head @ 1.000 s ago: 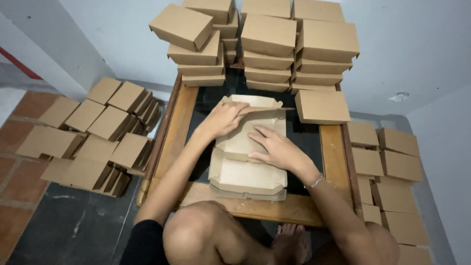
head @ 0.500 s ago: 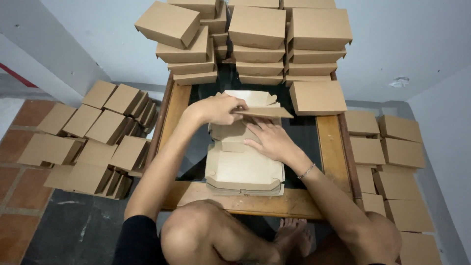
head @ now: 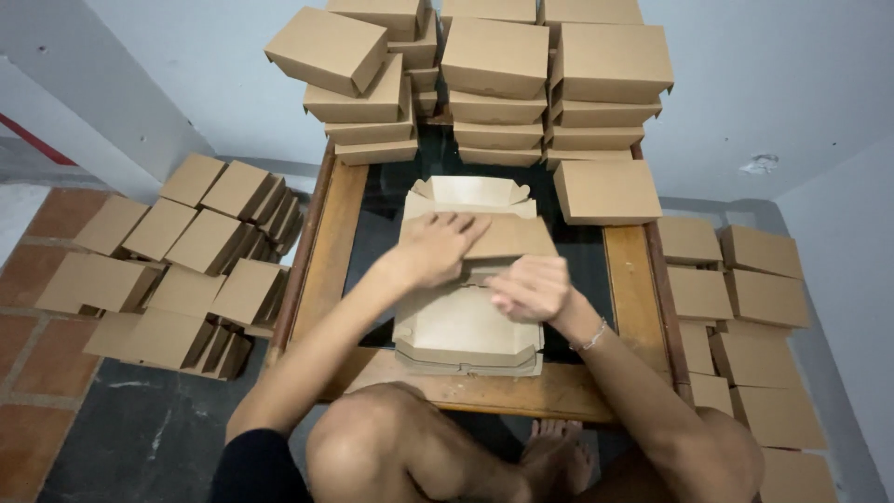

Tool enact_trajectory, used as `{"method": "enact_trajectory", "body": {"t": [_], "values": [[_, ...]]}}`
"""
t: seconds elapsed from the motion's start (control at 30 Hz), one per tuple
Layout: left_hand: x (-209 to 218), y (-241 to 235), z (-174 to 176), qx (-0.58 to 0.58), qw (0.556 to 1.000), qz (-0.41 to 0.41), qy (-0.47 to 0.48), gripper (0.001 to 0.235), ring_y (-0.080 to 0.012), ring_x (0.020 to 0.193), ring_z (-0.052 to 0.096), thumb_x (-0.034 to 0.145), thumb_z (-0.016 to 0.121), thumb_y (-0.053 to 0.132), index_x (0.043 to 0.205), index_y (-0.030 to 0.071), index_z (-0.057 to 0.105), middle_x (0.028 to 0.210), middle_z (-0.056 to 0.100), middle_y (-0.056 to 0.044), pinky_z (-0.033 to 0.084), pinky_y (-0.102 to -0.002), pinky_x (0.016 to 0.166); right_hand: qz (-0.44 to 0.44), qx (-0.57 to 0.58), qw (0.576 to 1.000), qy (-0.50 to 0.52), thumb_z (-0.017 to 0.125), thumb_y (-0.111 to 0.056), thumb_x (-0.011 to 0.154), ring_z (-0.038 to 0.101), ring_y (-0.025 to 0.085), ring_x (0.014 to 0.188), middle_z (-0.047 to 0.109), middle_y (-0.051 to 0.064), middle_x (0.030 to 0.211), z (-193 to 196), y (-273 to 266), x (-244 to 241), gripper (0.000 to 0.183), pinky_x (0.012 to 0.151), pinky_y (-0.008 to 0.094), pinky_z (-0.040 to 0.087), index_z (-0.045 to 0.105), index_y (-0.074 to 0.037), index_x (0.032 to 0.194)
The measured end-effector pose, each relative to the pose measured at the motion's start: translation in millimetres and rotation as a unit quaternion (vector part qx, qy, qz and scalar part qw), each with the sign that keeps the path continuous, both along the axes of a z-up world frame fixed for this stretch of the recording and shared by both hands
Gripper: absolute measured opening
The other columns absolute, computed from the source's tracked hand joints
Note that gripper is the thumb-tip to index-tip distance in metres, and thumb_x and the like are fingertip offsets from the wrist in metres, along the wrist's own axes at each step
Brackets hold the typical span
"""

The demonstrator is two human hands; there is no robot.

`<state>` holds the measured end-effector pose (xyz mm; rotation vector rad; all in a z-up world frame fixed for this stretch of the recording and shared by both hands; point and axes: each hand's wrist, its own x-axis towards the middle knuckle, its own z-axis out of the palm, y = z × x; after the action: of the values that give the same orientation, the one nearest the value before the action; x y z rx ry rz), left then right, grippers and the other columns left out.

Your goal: Folding and assembling small cardboard boxes from flat sheets.

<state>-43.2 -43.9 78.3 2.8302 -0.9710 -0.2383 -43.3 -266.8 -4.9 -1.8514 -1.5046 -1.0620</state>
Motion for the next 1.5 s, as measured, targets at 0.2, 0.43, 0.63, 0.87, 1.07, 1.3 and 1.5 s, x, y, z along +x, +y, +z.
{"method": "enact_trajectory", "body": {"t": [0.2,0.43,0.63,0.87,1.07,1.3,1.5], "values": [[-19.8,4.3,-19.1,0.041,0.998,-0.014,-0.038,0.073,-0.0382,0.144,0.036,0.098,0.046,0.058,0.153,0.011,0.043,0.154,0.04,-0.019,0.037,-0.056,0.113,-0.15,0.104,0.979,0.086,0.074,-0.018,0.093,0.065,0.024,0.061,0.068,-0.001,0.07,46.3,-3.8,14.1,0.013,0.055,0.033,0.055,0.076,-0.014,0.081],[18.4,29.0,-24.2,-0.106,0.993,0.055,0.019,0.056,-0.0313,0.134,0.05,0.097,0.049,0.059,0.135,0.019,0.065,0.14,0.057,-0.012,0.035,-0.051,0.112,-0.254,-0.192,0.878,0.357,0.059,-0.03,0.103,0.055,0.028,0.132,0.065,0.004,0.136,41.9,-3.9,20.9,0.033,0.102,0.045,0.045,0.068,-0.017,0.132],[43.1,34.7,-53.5,-0.127,0.987,0.097,-0.013,0.06,-0.0224,0.122,0.052,0.086,0.072,0.055,0.139,0.029,0.061,0.123,0.058,-0.001,0.035,-0.044,0.104,-0.278,-0.206,0.869,0.355,0.063,-0.031,0.101,0.055,0.026,0.129,0.064,0.002,0.132,45.3,0.7,22.8,0.034,0.1,0.043,0.046,0.068,-0.017,0.132],[22.3,34.2,-50.1,-0.118,0.988,0.062,-0.082,0.041,-0.0214,0.124,0.05,0.095,0.06,0.052,0.127,0.029,0.069,0.129,0.057,-0.001,0.034,-0.044,0.105,-0.308,-0.27,0.856,0.316,0.06,-0.037,0.1,0.055,0.024,0.128,0.062,0.003,0.128,45.9,4.2,19.7,0.036,0.101,0.04,0.047,0.07,-0.019,0.129],[14.2,9.2,-76.5,-0.048,0.98,0.021,-0.193,0.028,-0.0204,0.128,0.054,0.097,0.062,0.038,0.119,0.025,0.072,0.131,0.064,-0.004,0.035,-0.047,0.111,-0.35,-0.27,0.856,0.268,0.058,-0.04,0.1,0.063,0.017,0.117,0.066,-0.002,0.114,35.5,6.3,19.5,0.029,0.093,0.032,0.053,0.076,-0.024,0.118],[-5.9,4.1,-57.0,-0.11,0.992,-0.021,-0.06,0.09,-0.037,0.148,0.032,0.096,0.04,0.072,0.155,0.004,0.037,0.156,0.04,-0.024,0.023,-0.052,0.122,-0.34,-0.157,0.852,0.366,0.071,-0.033,0.093,0.071,0.024,0.099,0.073,-0.003,0.093,22.9,0.1,44.6,0.011,0.084,0.039,0.058,0.081,-0.03,0.098],[-12.2,4.8,-49.5,-0.129,0.99,-0.053,-0.001,0.088,-0.0355,0.153,0.027,0.096,0.042,0.068,0.159,0.008,0.029,0.165,0.029,-0.02,0.016,-0.05,0.126,-0.378,-0.114,0.812,0.431,0.083,-0.037,0.08,0.073,0.023,0.088,0.072,-0.005,0.079,6.8,2.3,75.0,0.008,0.078,0.041,0.059,0.08,-0.033,0.086]]}}
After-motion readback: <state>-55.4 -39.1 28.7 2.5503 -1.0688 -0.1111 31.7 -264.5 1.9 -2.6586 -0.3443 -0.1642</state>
